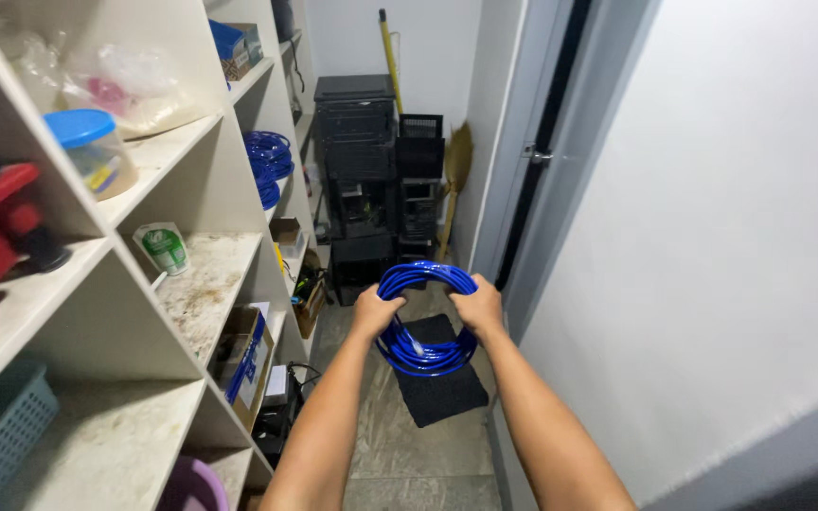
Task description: The person carries coiled blue ethernet cables one at a time from a white storage shelf to a wooden work table. They stack the coils on a box on the table and use a tape dispenser to tape the coils, arranging the taped coils on the table.
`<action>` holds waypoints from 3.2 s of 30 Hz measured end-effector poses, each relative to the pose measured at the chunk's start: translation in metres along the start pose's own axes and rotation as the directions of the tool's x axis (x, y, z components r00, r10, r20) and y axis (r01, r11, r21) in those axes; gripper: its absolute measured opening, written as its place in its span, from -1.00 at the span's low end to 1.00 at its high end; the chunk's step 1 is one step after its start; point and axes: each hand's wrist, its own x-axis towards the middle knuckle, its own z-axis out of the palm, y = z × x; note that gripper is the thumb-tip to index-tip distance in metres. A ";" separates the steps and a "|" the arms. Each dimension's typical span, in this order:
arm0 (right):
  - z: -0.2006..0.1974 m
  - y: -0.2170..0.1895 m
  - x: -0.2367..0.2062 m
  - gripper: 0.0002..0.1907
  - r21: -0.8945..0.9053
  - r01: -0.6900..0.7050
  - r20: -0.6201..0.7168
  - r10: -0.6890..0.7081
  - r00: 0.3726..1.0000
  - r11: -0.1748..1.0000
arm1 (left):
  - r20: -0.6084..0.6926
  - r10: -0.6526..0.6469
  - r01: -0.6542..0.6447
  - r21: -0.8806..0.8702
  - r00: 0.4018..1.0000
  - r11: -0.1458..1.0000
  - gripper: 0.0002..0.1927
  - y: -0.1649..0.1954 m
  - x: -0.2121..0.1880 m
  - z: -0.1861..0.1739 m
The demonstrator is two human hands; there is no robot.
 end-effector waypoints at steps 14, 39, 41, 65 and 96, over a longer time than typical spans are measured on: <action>0.144 0.010 0.197 -0.71 0.024 0.028 0.120 -0.031 0.992 0.999 | -0.129 0.069 -0.058 0.089 0.989 0.994 -0.71 -0.042 0.199 0.000; 0.466 -0.010 0.543 -0.78 0.189 -0.241 0.567 0.094 0.818 0.952 | -0.432 -0.229 0.244 -0.022 0.872 0.970 -0.79 -0.130 0.606 -0.066; 0.490 -0.020 0.578 -0.78 0.187 -0.226 0.610 0.068 0.790 0.956 | -0.494 -0.169 0.220 0.046 0.853 0.974 -0.78 -0.146 0.644 -0.067; 0.772 -0.194 0.673 -0.61 0.422 0.227 0.629 -0.464 0.623 0.878 | -0.833 -0.329 0.605 0.008 0.445 0.796 -0.16 -0.201 0.808 -0.273; 0.945 -0.238 0.661 -0.30 0.162 0.919 0.888 -0.459 0.023 0.359 | -0.823 0.170 0.674 0.547 0.542 0.498 -0.58 -0.281 0.864 -0.307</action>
